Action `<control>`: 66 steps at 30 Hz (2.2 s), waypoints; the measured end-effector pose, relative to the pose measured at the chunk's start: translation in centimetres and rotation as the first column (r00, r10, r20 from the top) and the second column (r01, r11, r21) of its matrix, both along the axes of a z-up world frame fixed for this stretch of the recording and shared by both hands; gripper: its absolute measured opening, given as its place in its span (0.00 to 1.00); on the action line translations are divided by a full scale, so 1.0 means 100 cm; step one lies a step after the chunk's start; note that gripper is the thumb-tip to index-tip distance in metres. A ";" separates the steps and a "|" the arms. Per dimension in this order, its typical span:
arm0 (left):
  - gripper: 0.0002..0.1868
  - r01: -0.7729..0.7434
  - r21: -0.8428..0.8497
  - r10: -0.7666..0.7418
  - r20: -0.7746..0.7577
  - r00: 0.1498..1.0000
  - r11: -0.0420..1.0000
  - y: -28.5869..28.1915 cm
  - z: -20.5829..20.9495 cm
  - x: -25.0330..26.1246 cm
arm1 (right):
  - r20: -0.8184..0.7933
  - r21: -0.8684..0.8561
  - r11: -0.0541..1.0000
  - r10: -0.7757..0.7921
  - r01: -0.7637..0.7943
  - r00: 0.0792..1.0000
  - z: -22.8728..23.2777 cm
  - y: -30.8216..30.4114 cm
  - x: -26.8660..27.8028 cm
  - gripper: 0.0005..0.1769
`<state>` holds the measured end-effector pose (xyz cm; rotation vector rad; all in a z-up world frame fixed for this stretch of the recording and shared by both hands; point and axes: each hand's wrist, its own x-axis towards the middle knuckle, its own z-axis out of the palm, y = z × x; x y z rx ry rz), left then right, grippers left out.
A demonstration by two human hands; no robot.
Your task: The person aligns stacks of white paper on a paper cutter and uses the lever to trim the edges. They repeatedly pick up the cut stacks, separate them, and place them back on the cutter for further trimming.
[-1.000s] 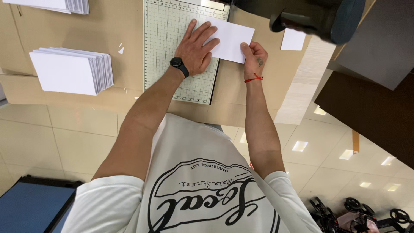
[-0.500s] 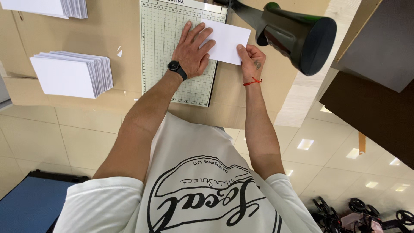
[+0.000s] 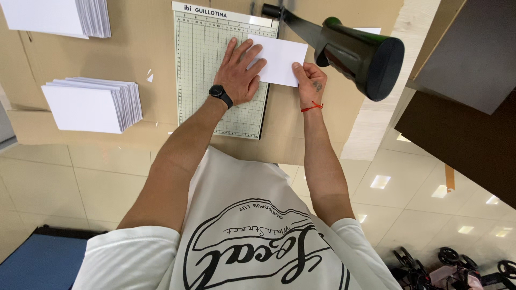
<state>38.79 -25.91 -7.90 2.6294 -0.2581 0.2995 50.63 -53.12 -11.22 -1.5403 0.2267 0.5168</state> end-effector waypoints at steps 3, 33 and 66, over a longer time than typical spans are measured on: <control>0.23 0.000 0.024 0.001 -0.011 1.000 1.000 0.000 -0.003 -0.001 | 0.015 0.002 1.000 0.006 -0.006 1.000 -0.008 -0.002 0.000 0.13; 0.29 -0.129 0.129 0.105 0.173 0.979 0.983 -0.012 -0.030 0.009 | 0.805 -0.562 0.741 0.386 0.367 0.452 0.449 0.100 -0.009 0.29; 0.26 -0.094 0.108 0.067 0.234 0.970 0.990 -0.009 -0.054 0.002 | -0.518 -0.733 0.432 0.145 -0.525 0.843 0.121 -0.005 -0.334 0.31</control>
